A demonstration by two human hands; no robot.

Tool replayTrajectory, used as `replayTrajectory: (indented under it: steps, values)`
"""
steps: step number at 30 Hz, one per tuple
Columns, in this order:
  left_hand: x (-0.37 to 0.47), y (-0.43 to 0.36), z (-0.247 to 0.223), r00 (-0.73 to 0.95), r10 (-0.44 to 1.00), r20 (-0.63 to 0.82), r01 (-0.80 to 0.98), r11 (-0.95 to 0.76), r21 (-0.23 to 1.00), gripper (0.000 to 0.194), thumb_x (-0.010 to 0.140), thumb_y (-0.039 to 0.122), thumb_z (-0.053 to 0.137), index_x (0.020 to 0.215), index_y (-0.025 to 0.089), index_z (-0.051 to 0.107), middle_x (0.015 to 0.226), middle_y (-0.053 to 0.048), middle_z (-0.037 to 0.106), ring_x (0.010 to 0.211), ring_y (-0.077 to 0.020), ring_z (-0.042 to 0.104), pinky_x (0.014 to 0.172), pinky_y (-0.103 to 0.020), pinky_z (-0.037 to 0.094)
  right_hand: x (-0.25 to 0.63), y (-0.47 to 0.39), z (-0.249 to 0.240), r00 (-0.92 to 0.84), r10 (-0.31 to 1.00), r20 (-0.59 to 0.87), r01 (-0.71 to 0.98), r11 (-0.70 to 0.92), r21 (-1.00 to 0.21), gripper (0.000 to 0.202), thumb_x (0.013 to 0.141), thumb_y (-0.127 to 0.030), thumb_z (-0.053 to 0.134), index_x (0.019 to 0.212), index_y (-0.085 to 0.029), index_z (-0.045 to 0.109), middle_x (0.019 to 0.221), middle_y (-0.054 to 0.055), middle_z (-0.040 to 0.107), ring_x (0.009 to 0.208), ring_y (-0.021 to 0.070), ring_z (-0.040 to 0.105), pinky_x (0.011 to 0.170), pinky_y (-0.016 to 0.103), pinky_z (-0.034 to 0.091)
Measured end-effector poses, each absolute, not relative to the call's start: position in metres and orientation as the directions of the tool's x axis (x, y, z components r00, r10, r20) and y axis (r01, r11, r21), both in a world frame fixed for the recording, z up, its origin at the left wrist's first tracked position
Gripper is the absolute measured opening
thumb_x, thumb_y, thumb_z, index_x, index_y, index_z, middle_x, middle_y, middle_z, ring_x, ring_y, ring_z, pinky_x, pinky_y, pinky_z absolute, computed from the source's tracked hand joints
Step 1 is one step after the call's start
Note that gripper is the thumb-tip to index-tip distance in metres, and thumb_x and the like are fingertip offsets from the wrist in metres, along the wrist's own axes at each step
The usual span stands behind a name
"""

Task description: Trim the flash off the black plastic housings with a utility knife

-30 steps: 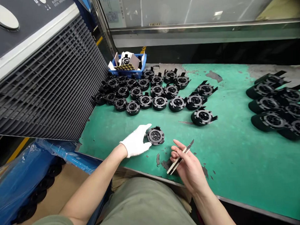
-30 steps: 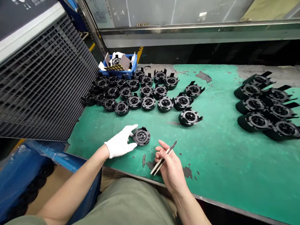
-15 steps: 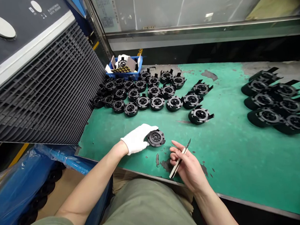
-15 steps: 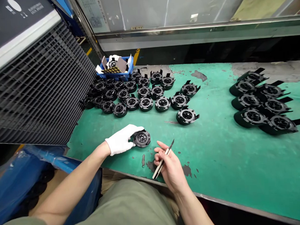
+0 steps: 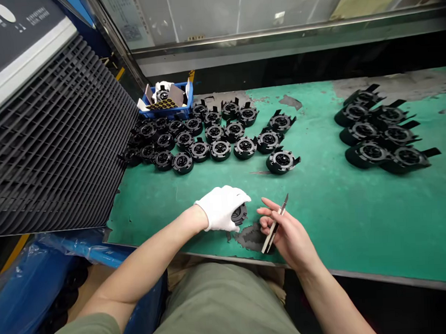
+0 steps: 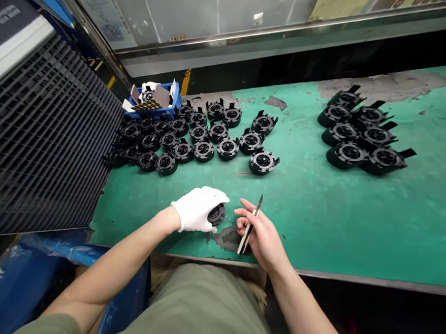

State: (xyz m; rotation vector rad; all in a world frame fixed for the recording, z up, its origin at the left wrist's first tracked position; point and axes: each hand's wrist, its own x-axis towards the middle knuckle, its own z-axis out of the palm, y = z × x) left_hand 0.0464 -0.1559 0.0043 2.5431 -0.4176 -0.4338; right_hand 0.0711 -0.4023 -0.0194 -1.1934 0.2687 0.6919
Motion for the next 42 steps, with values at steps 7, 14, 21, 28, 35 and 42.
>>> replayTrajectory:
  steps: [7, 14, 21, 28, 35, 42]
  values:
    - [0.017, -0.130, -0.019, 0.993, -0.029, -0.115, 0.086, -0.497, 0.864, 0.087, 0.077, 0.047, 0.095, 0.147, 0.021, 0.051, 0.151, -0.018, 0.062, 0.137, -0.0345, 0.069, 0.121, -0.053, 0.056, 0.066, -0.404, -0.026, 0.759, 0.455, -0.465, -0.533, 0.026, -0.846, 0.063, 0.088, -0.069, 0.084, 0.129, -0.021, 0.078, 0.097, 0.007, 0.073, 0.069, 0.0144, 0.053, 0.056, 0.030, 0.043]
    - [-0.019, -0.125, -0.043, 0.996, 0.083, 0.007, 0.022, -0.343, 0.939, 0.087, 0.082, 0.038, 0.094, 0.150, 0.023, 0.040, 0.162, -0.023, 0.051, 0.148, -0.0350, 0.062, 0.123, -0.055, 0.055, 0.070, -0.402, -0.038, 0.730, 0.550, -0.405, -0.362, -0.191, -0.912, 0.061, 0.100, -0.075, 0.067, 0.128, -0.022, 0.078, 0.085, 0.002, 0.065, 0.071, 0.0161, 0.051, 0.063, 0.032, 0.047]
    - [-0.023, -0.126, -0.065, 0.991, 0.107, 0.078, -0.036, -0.348, 0.937, 0.084, 0.082, 0.039, 0.090, 0.147, 0.026, 0.039, 0.160, -0.021, 0.051, 0.148, -0.0361, 0.060, 0.122, -0.059, 0.054, 0.075, -0.404, -0.036, 0.753, 0.566, -0.336, -0.118, -0.386, -0.915, 0.062, 0.106, -0.076, 0.052, 0.126, -0.023, 0.078, 0.089, 0.006, 0.069, 0.086, 0.0224, 0.063, 0.082, 0.036, 0.054]
    - [-0.019, -0.131, -0.066, 0.984, 0.162, 0.073, -0.004, -0.391, 0.921, 0.091, 0.082, 0.040, 0.089, 0.152, 0.023, 0.034, 0.157, -0.021, 0.050, 0.142, -0.0345, 0.062, 0.120, -0.057, 0.056, 0.073, -0.398, -0.035, 0.762, 0.612, -0.211, 0.094, -0.427, -0.899, 0.062, 0.110, -0.068, 0.049, 0.146, -0.023, 0.073, 0.097, 0.006, 0.073, 0.084, 0.0207, 0.068, 0.085, 0.036, 0.057]
    - [-0.012, -0.121, -0.058, 0.977, 0.207, 0.048, 0.056, -0.471, 0.880, 0.079, 0.084, 0.044, 0.084, 0.147, 0.018, 0.044, 0.138, -0.016, 0.061, 0.120, -0.0305, 0.070, 0.110, -0.053, 0.060, 0.082, -0.394, -0.020, 0.699, 0.703, -0.132, 0.313, -0.467, -0.827, 0.048, 0.116, -0.051, 0.043, 0.147, -0.026, 0.071, 0.084, -0.001, 0.077, 0.069, 0.0165, 0.071, 0.074, 0.031, 0.058]
    - [-0.009, -0.129, -0.065, 0.962, 0.253, 0.100, 0.066, -0.577, 0.814, 0.074, 0.078, 0.041, 0.084, 0.138, 0.019, 0.048, 0.135, -0.016, 0.059, 0.124, -0.0330, 0.067, 0.109, -0.053, 0.059, 0.090, -0.389, -0.017, 0.575, 0.810, 0.119, 0.646, -0.359, -0.673, 0.037, 0.118, -0.033, 0.043, 0.147, -0.021, 0.063, 0.107, 0.005, 0.082, 0.087, 0.0168, 0.077, 0.076, 0.028, 0.057]
